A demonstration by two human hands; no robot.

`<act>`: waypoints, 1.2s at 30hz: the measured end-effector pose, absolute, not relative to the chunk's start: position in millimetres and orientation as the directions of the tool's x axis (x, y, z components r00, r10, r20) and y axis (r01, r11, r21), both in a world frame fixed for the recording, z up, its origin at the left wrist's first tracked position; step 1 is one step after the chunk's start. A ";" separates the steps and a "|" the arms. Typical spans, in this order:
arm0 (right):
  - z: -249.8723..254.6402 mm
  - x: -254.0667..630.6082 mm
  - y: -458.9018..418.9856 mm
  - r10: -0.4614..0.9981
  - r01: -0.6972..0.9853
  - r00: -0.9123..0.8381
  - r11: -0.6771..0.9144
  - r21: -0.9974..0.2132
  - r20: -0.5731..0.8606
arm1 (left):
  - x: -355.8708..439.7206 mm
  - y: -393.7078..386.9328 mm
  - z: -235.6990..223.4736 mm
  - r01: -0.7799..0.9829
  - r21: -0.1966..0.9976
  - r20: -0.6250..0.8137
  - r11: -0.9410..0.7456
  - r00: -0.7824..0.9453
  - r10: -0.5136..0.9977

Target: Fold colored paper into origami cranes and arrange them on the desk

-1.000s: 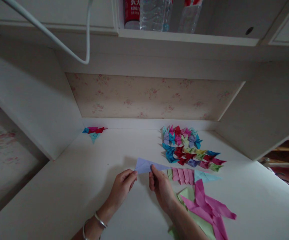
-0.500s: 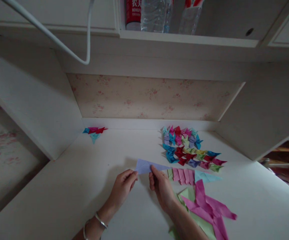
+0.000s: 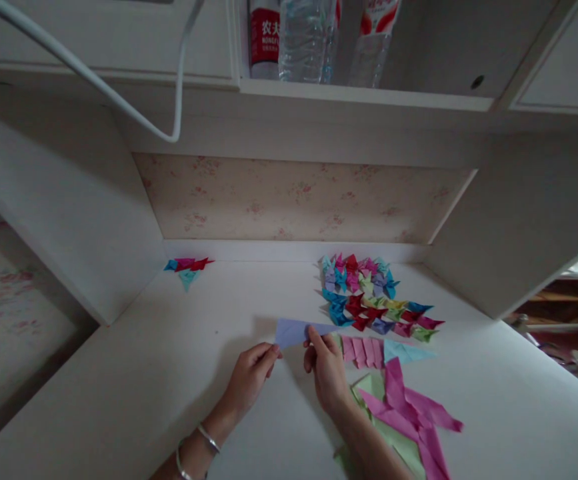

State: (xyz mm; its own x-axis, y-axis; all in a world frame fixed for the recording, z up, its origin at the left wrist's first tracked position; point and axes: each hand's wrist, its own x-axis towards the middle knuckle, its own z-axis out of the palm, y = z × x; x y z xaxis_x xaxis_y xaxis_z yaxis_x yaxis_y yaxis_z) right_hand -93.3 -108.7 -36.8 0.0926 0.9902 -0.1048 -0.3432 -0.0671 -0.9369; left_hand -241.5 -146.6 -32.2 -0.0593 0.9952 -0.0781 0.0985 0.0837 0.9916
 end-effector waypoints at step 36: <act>-56.5 191.4 -84.6 0.887 -0.183 0.437 -0.071 -0.981 -0.146 | -241.7 -143.9 -41.2 0.163 0.984 -0.070 0.066 0.020 0.997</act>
State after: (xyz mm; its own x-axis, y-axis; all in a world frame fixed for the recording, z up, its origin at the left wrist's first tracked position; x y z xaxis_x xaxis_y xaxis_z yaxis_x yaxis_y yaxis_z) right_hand 191.4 -84.6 -56.5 0.4374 0.8873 -0.1463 -0.1830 -0.0714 -0.9805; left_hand -241.7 -143.9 -41.2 0.0196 0.9973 -0.0702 0.1628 0.0660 0.9845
